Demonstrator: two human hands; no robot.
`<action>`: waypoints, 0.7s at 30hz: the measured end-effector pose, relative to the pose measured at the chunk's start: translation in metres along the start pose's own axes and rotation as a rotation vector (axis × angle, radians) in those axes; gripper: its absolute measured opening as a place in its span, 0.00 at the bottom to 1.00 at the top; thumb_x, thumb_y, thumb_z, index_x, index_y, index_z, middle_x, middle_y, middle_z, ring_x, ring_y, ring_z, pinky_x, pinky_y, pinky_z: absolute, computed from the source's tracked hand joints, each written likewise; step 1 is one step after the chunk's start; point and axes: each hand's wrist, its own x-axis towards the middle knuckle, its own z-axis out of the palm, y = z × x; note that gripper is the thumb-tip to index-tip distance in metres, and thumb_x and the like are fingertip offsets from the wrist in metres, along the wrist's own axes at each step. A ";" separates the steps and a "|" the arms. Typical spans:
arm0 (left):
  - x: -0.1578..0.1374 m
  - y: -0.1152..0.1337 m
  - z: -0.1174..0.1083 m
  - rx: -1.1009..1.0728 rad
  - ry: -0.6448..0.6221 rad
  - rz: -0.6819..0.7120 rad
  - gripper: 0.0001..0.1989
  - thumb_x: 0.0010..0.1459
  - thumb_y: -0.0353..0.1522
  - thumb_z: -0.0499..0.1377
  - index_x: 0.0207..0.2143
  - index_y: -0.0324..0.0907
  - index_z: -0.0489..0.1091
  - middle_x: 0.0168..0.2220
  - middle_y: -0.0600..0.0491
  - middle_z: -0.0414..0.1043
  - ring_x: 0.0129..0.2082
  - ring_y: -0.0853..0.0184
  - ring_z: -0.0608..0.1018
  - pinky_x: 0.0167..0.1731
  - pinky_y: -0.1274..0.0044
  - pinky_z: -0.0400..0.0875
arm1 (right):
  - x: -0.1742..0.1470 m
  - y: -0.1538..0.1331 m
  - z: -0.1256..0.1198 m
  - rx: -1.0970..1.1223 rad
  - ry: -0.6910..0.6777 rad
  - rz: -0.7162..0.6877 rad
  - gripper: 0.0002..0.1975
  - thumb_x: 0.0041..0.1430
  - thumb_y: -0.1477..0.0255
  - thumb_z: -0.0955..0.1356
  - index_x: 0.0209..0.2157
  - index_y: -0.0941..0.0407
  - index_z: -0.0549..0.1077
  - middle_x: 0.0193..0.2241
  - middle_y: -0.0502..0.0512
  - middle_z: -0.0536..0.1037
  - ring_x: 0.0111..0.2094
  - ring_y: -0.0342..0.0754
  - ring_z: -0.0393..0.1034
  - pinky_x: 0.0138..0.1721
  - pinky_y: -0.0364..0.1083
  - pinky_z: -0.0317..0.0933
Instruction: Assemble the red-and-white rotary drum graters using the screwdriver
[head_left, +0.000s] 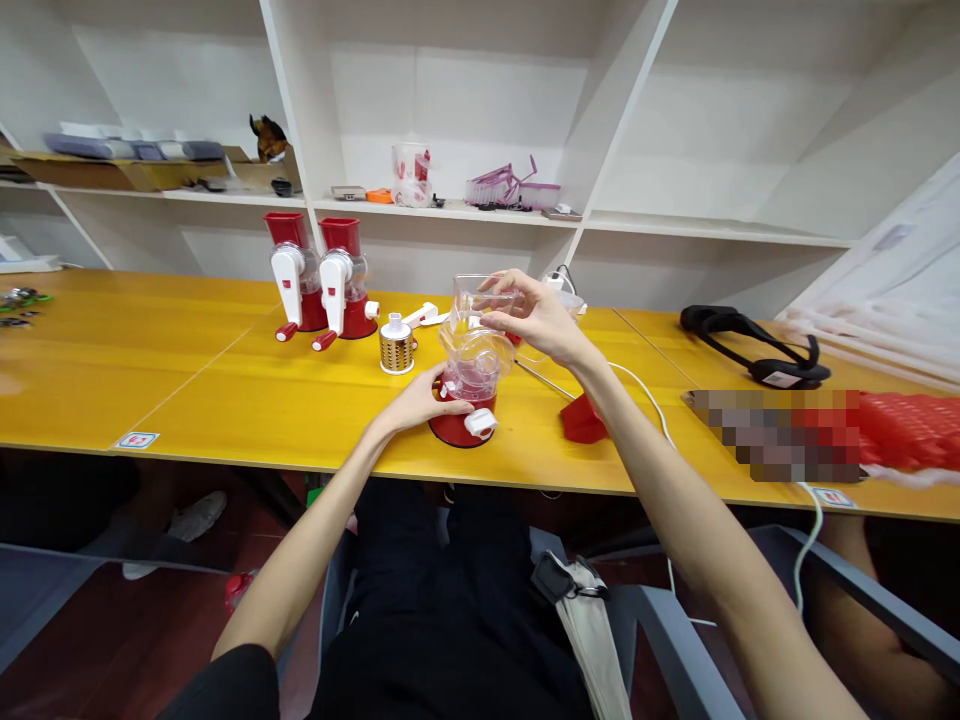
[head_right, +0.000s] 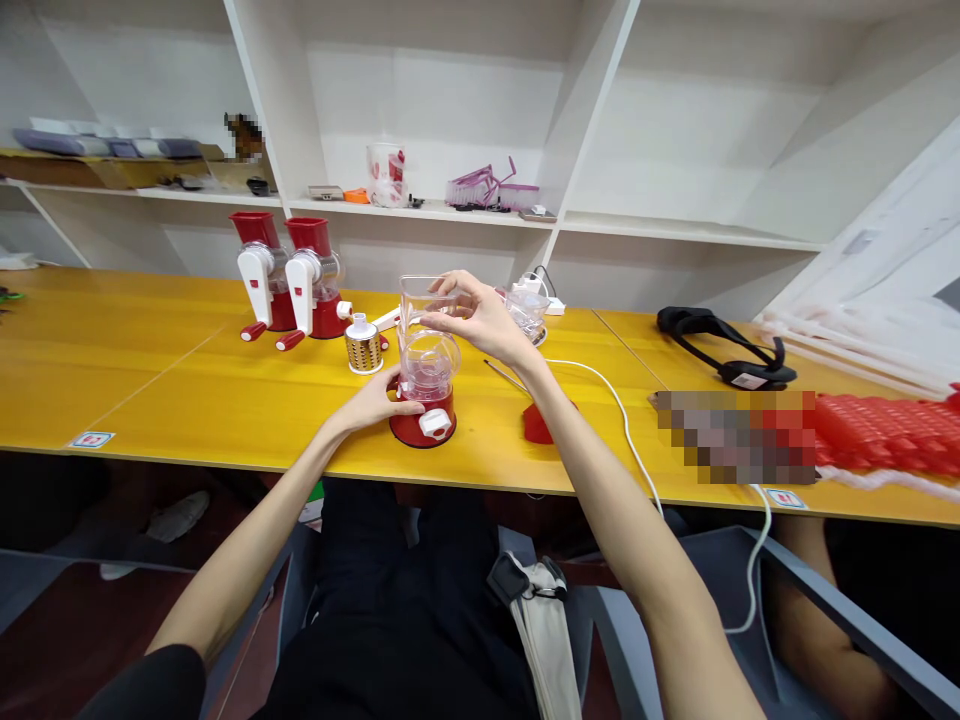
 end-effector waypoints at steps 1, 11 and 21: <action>0.000 0.000 0.000 0.002 0.001 -0.002 0.37 0.47 0.41 0.71 0.57 0.37 0.67 0.58 0.43 0.72 0.57 0.53 0.74 0.60 0.64 0.64 | -0.001 0.000 0.001 -0.006 0.017 0.000 0.23 0.46 0.59 0.77 0.34 0.55 0.65 0.47 0.53 0.69 0.44 0.48 0.74 0.48 0.53 0.72; 0.000 0.000 0.001 0.032 0.013 -0.020 0.34 0.47 0.42 0.70 0.54 0.38 0.68 0.57 0.44 0.74 0.56 0.54 0.75 0.59 0.63 0.65 | -0.004 -0.002 0.007 -0.059 0.101 -0.042 0.24 0.45 0.58 0.78 0.32 0.54 0.63 0.45 0.52 0.70 0.37 0.44 0.74 0.41 0.50 0.70; 0.002 -0.001 0.001 0.040 0.010 0.015 0.35 0.48 0.42 0.70 0.56 0.39 0.68 0.57 0.44 0.73 0.56 0.53 0.75 0.60 0.62 0.65 | -0.007 -0.001 0.015 -0.276 0.235 -0.092 0.27 0.47 0.50 0.75 0.30 0.54 0.61 0.41 0.51 0.72 0.32 0.41 0.69 0.35 0.47 0.67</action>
